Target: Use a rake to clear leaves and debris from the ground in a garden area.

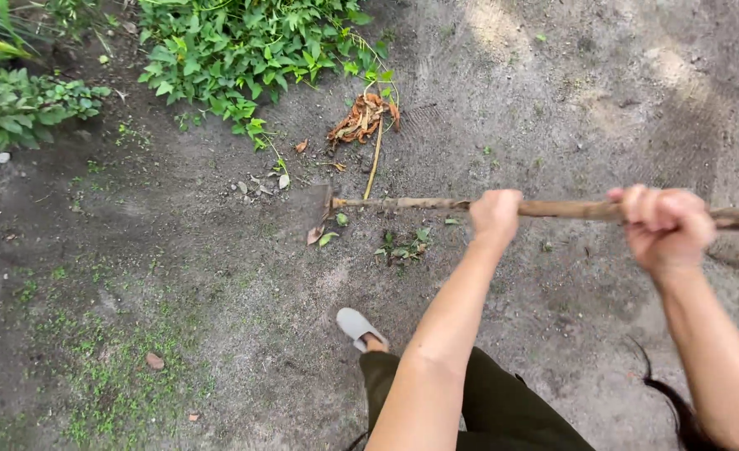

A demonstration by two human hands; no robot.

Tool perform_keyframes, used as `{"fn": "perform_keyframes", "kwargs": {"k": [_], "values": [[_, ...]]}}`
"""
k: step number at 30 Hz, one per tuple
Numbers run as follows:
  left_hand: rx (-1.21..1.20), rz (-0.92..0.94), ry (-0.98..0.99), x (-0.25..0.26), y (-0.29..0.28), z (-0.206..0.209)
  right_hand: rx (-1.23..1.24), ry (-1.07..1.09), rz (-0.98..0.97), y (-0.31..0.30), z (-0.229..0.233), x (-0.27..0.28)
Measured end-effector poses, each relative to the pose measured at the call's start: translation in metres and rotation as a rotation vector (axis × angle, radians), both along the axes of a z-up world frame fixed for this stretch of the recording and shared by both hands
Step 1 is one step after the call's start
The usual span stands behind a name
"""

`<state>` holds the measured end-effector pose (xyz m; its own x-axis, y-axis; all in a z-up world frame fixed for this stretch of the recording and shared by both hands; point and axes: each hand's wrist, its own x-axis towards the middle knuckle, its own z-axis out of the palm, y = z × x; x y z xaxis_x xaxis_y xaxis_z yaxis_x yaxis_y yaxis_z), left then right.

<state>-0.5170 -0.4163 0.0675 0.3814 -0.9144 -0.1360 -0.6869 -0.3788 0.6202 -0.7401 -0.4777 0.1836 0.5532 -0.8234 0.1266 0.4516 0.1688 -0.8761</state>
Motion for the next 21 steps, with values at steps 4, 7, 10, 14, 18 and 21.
{"fn": "perform_keyframes", "kwargs": {"k": [4,7,10,14,18,21], "values": [[-0.099,-0.011,-0.025,-0.002,-0.002,0.034,-0.037,-0.044,-0.026,-0.022,0.017,-0.006],[-0.056,0.023,-0.090,0.033,0.026,0.025,0.047,-0.060,-0.002,-0.012,0.011,0.038],[0.002,0.060,-0.167,0.094,0.069,0.007,0.110,-0.119,0.026,0.021,-0.004,0.113],[0.059,0.114,-0.109,0.143,0.114,-0.036,0.141,-0.165,0.138,0.056,-0.032,0.172],[0.071,0.087,0.018,0.119,0.105,-0.039,0.095,-0.092,0.142,0.049,-0.032,0.155],[0.043,0.026,0.086,0.071,0.073,-0.022,0.070,-0.030,0.048,0.033,-0.009,0.109]]}}
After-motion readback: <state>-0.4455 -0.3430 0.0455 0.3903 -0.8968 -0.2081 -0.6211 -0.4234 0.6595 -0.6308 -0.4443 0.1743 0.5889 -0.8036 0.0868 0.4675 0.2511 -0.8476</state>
